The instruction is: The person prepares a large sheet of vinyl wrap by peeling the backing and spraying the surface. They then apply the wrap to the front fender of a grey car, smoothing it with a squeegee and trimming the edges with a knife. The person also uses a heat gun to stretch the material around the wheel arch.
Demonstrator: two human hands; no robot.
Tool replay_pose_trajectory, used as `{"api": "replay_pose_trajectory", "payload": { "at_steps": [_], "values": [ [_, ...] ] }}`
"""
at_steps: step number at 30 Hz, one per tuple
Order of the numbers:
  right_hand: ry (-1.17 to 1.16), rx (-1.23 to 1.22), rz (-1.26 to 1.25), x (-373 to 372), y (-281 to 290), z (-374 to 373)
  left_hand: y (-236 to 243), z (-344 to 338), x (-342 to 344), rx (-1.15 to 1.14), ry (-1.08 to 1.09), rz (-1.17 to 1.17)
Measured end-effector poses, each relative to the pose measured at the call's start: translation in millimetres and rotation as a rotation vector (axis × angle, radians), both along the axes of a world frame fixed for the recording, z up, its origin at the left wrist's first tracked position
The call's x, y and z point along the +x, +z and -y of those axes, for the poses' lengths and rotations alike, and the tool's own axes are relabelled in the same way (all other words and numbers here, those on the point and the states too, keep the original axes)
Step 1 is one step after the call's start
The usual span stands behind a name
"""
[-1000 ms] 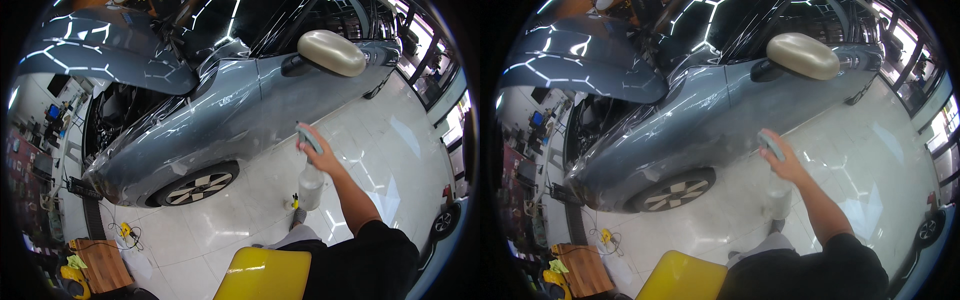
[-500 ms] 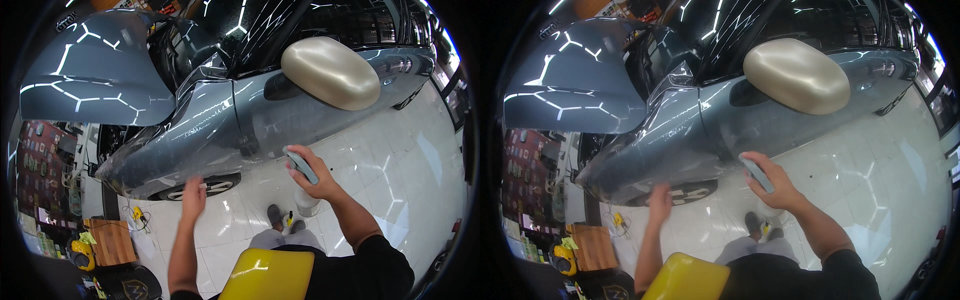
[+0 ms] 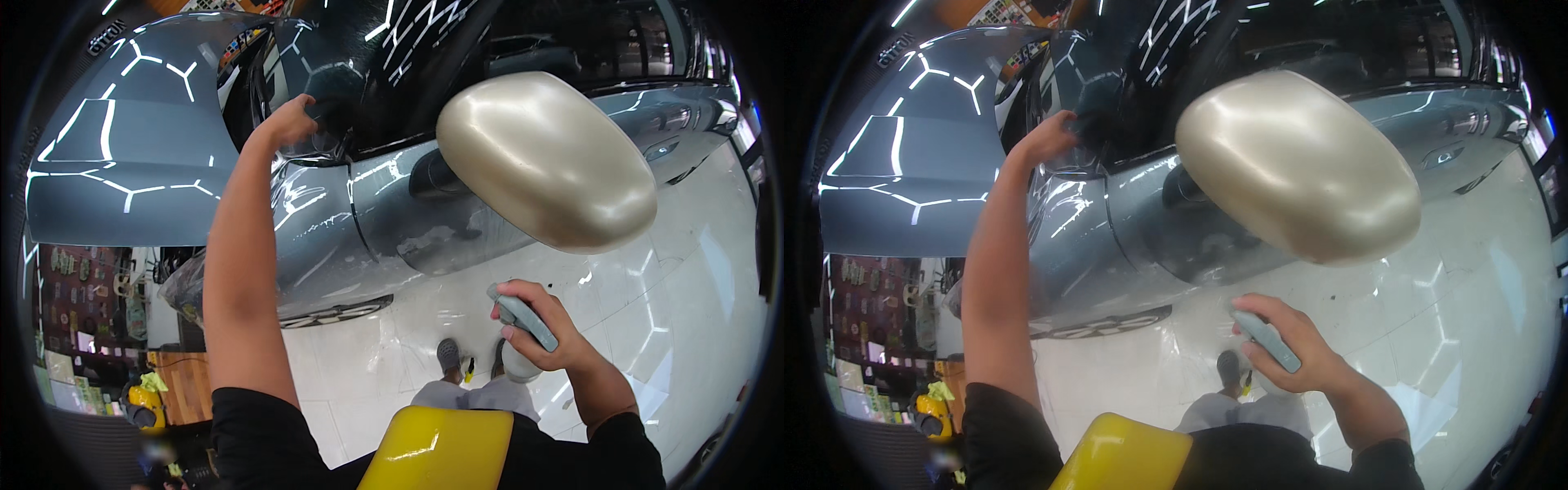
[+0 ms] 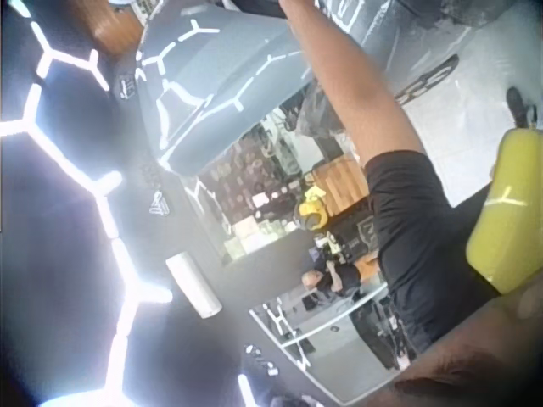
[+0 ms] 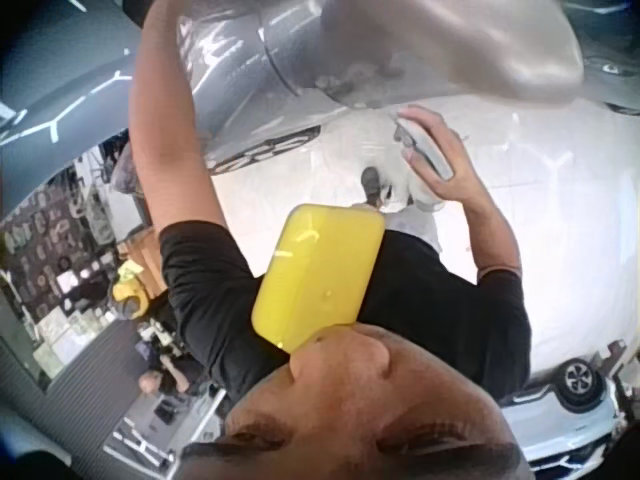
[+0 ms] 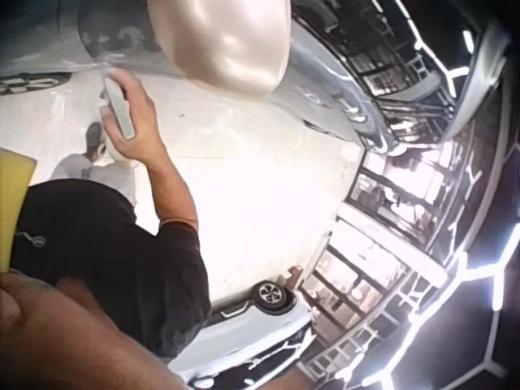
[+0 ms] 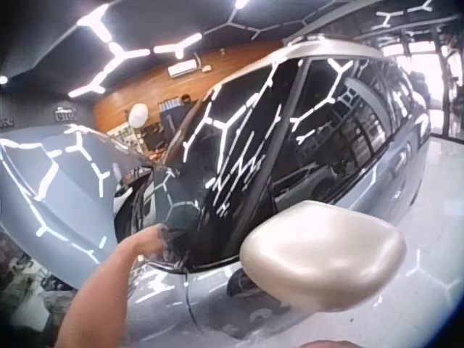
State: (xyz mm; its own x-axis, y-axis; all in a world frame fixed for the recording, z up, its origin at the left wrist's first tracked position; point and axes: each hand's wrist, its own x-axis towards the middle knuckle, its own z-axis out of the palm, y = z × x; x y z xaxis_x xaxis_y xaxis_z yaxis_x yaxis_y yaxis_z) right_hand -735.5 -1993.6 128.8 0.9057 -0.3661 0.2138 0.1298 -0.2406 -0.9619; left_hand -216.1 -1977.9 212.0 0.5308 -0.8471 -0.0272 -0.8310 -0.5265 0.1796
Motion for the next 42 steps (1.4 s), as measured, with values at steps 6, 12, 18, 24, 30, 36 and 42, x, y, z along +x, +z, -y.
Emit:
{"api": "replay_pose_trajectory", "payload": {
  "at_steps": [6, 12, 18, 24, 30, 36, 42],
  "values": [
    [0.115, 0.0, -0.011, 14.9, 20.1, 42.0, 44.8, -61.0, -83.3, -0.005, -0.097, 0.221],
    [0.309, -0.031, -0.147, 56.9, 40.4, 53.1, 70.7, -175.7, -200.3, -0.21, -0.093, 0.275],
    [0.323, 0.219, -0.015, 96.9, 39.9, 36.4, 53.1, -249.7, -251.3, -0.305, -0.052, 0.202],
    [0.58, 0.213, -0.46, 126.6, -7.3, 11.4, 38.0, -304.1, -276.2, -0.345, -0.034, 0.232],
    [0.498, 0.21, -0.343, 147.4, -1.1, -14.3, 41.3, -320.6, -275.0, -0.441, -0.097, 0.156],
    [0.547, 0.276, -0.097, 159.8, 1.7, -19.1, 52.1, -328.0, -272.0, -0.494, -0.137, 0.162],
    [0.675, 0.171, -0.352, 160.0, -30.1, -26.6, 58.7, -301.7, -252.0, -0.502, -0.181, 0.163]
  ]
}}
